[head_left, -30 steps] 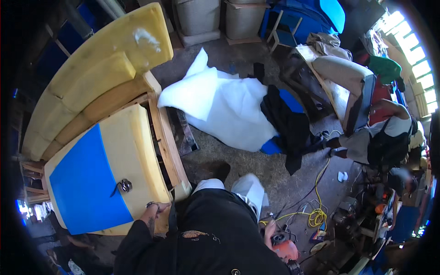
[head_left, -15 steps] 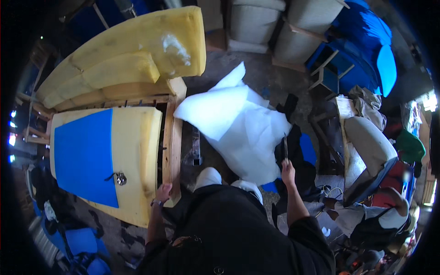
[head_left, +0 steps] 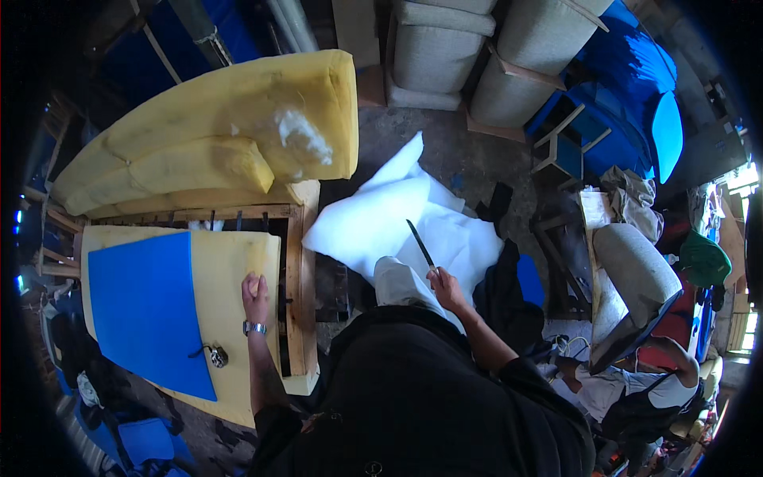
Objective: Measuring and cutting foam for furniture upholstery.
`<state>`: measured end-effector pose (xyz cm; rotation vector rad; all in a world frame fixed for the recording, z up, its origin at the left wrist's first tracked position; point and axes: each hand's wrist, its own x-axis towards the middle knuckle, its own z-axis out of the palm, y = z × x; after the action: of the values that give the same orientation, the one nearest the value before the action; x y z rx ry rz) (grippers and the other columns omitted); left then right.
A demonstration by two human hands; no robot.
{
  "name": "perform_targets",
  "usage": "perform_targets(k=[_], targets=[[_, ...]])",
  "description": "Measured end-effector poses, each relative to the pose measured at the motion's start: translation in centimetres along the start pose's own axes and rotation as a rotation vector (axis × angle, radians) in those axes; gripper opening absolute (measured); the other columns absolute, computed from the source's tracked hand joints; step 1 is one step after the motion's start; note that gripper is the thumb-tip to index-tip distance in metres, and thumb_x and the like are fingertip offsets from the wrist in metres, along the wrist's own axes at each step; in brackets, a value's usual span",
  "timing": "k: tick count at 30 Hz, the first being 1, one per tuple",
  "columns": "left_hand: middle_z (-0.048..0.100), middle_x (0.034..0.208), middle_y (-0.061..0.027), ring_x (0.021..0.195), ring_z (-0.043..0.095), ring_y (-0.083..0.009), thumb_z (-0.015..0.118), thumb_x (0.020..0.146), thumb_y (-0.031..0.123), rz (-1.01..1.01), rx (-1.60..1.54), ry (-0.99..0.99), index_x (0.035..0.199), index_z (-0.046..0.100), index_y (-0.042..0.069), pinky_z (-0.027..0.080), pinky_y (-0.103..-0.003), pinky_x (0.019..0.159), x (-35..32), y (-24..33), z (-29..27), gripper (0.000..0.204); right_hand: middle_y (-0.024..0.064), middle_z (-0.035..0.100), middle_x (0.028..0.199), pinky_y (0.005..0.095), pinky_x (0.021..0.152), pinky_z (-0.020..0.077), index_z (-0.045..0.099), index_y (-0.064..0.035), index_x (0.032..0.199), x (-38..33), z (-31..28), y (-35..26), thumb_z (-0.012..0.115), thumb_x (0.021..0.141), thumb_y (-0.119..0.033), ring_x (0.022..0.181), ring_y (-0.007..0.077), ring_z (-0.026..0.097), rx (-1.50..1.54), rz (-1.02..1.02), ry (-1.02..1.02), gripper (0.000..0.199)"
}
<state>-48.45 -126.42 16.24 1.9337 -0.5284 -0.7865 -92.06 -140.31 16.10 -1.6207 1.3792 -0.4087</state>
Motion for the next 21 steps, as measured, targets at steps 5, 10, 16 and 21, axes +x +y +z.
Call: perform_targets(k=[5, 10, 16, 21], targets=[[0.045, 0.114, -0.0066, 0.079, 0.049, -0.011, 0.054, 0.081, 0.028, 0.26, -0.23, 0.155, 0.117, 0.038, 0.013, 0.043, -0.024, 0.062, 5.5, 7.6, 0.9, 0.043, 0.0076, 0.047, 0.058, 0.0302, 0.051, 0.0387, 0.049, -0.002, 0.083, 6.6, -2.7, -3.9, 0.038, 0.087, -0.027, 0.052, 0.0154, 0.046, 0.013, -0.08, 0.005, 0.028], [0.042, 0.119, -0.0087, 0.094, 0.048, -0.0133, 0.052, 0.083, 0.021, 0.527, -0.261, 0.362, 0.118, 0.036, 0.004, 0.04, -0.026, 0.078, 11.4, 17.5, 1.7, 0.043, 0.0034, 0.045, 0.056, 0.0256, 0.049, 0.0375, 0.049, -0.0016, 0.081, 13.9, -6.2, -5.2, 0.039, 0.087, -0.03, 0.051, 0.0104, 0.043, 0.166, -0.018, 0.207, 0.031], [0.039, 0.123, -0.0137, 0.111, 0.038, -0.0255, 0.046, 0.084, 0.023, 0.978, 0.143, 0.573, 0.116, 0.043, 0.003, 0.027, -0.036, 0.093, 19.9, 31.1, 6.2, 0.037, 0.0036, 0.047, 0.056, 0.0259, 0.048, 0.0383, 0.051, -0.0016, 0.082, 21.9, -10.3, -2.8, 0.042, 0.086, -0.03, 0.051, 0.0106, 0.046, 0.151, 0.191, 0.204, 0.031], [0.04, 0.122, -0.0162, 0.112, 0.037, -0.0284, 0.033, 0.086, 0.031, 0.918, 0.485, 0.818, 0.106, 0.052, 0.002, 0.023, -0.039, 0.094, 22.3, 36.0, 9.8, 0.041, 0.0033, 0.046, 0.055, 0.027, 0.047, 0.0383, 0.051, -0.0029, 0.08, 30.9, -15.4, -1.7, 0.041, 0.086, -0.029, 0.05, 0.0113, 0.046, 0.072, 0.217, 0.125, 0.029]])
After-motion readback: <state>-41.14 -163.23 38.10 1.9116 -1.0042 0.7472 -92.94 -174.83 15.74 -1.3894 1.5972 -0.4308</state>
